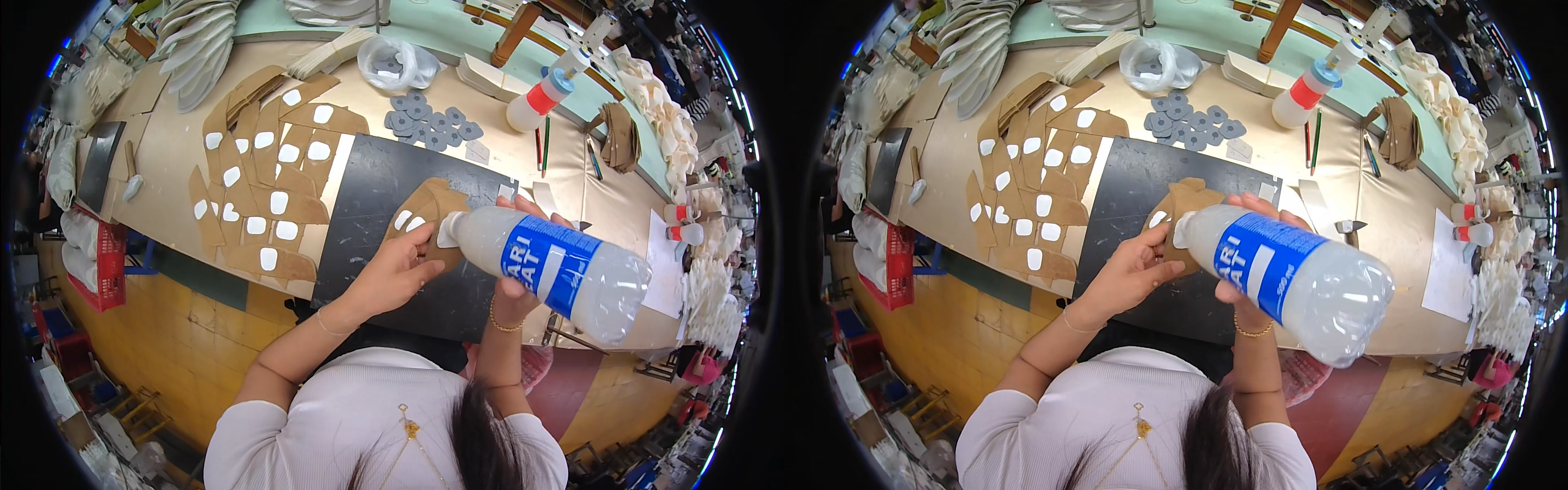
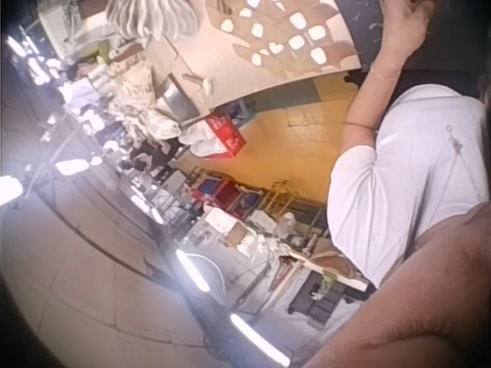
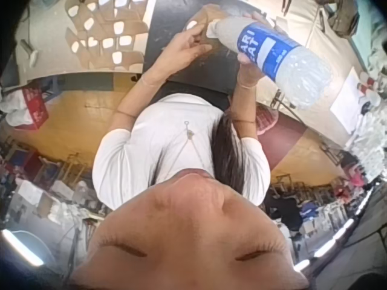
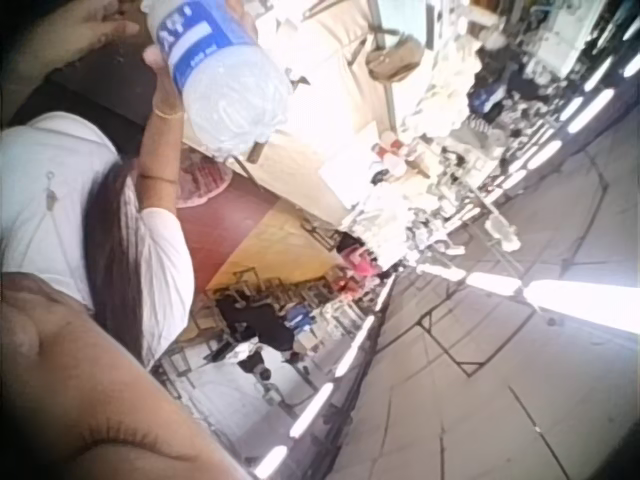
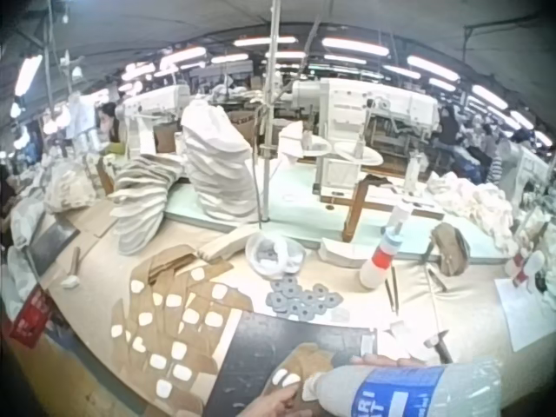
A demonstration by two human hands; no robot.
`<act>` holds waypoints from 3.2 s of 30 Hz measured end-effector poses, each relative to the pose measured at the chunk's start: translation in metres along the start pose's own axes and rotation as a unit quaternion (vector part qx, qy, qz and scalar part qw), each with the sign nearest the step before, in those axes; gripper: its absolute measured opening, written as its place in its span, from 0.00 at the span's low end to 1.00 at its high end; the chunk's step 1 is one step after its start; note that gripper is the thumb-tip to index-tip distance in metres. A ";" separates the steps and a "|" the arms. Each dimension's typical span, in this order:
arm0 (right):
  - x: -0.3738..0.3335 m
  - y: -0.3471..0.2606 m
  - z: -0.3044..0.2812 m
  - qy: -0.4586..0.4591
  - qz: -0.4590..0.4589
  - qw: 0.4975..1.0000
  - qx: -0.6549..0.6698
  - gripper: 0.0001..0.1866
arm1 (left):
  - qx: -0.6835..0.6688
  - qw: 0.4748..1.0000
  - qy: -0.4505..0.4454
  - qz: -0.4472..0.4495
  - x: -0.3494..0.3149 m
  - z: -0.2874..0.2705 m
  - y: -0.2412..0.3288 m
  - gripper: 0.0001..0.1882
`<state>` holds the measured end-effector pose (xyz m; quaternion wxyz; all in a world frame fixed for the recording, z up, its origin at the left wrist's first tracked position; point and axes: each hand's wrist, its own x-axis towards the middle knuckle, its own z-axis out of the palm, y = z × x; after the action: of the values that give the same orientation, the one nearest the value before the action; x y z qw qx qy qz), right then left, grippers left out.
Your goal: The person applies glue from a squeeze bottle onto multiple small brown cardboard pieces laid out on a worktable. They then pick up a white fabric piece and place it onto one of the glued cardboard pieces.
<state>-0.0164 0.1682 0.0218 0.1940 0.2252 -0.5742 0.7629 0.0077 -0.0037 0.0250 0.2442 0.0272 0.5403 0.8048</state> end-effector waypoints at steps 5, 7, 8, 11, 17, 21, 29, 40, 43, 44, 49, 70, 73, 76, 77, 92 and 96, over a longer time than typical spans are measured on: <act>0.005 -0.029 0.008 -0.127 0.030 0.989 -0.068 0.51 | -0.083 0.997 -0.005 0.006 0.000 0.000 0.003 0.22; 0.004 -0.032 0.008 -0.117 0.048 0.990 -0.055 0.50 | -0.090 0.996 0.002 0.002 -0.002 0.001 0.002 0.22; 0.001 -0.027 0.009 -0.092 0.048 0.994 -0.021 0.49 | -0.086 0.996 0.003 0.001 -0.003 -0.001 0.001 0.22; 0.001 -0.010 -0.003 -0.065 0.009 0.998 0.013 0.49 | -0.074 0.997 0.003 -0.003 -0.002 -0.002 0.001 0.26; 0.006 0.004 -0.007 0.048 -0.014 0.992 -0.113 0.55 | -0.143 0.990 -0.018 0.003 -0.009 -0.008 0.004 0.32; 0.005 0.003 -0.016 0.086 -0.067 0.979 -0.173 0.55 | -0.179 0.984 -0.002 -0.011 -0.008 -0.033 0.004 0.35; 0.002 -0.006 -0.016 0.123 -0.019 0.973 -0.193 0.51 | -0.123 0.979 0.114 0.118 -0.002 -0.136 0.039 0.37; 0.004 -0.003 -0.016 0.051 -0.031 0.981 -0.184 0.53 | -0.043 0.915 0.401 -0.001 -0.017 -0.172 -0.009 0.39; 0.002 -0.001 -0.016 0.063 -0.016 0.983 -0.173 0.53 | 0.075 0.912 0.383 -0.126 -0.035 -0.147 0.007 0.35; 0.002 -0.001 -0.015 0.070 -0.009 0.983 -0.168 0.52 | 0.095 0.920 0.357 -0.133 -0.038 -0.141 0.007 0.33; 0.003 -0.001 -0.002 0.084 0.019 0.984 -0.154 0.52 | 0.296 0.919 0.252 -0.063 -0.032 -0.096 -0.027 0.18; -0.001 -0.012 -0.008 0.060 0.016 0.989 -0.138 0.51 | 0.382 0.914 0.138 0.008 0.014 -0.037 -0.052 0.14; -0.001 -0.016 -0.007 0.077 0.022 0.987 -0.139 0.51 | -0.046 0.994 0.019 -0.100 0.024 -0.048 -0.063 0.16; -0.002 -0.017 -0.005 0.083 0.024 0.986 -0.145 0.52 | -0.232 0.962 -0.006 -0.146 0.018 -0.036 -0.043 0.26; -0.002 -0.017 -0.004 0.083 0.025 0.985 -0.149 0.52 | -0.225 0.966 -0.005 -0.127 0.018 -0.034 -0.043 0.31; 0.000 -0.003 0.016 -0.001 -0.001 1.000 -0.019 0.53 | -0.051 0.998 0.021 0.031 -0.003 -0.003 -0.015 0.27; -0.003 -0.005 0.011 -0.077 0.010 0.997 -0.018 0.54 | -0.071 0.997 0.017 0.019 -0.006 -0.004 -0.013 0.26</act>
<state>-0.0099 0.1591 0.0269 0.1459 0.2742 -0.6035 0.7344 0.0161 -0.0060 0.0133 0.2210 0.0063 0.4848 0.8462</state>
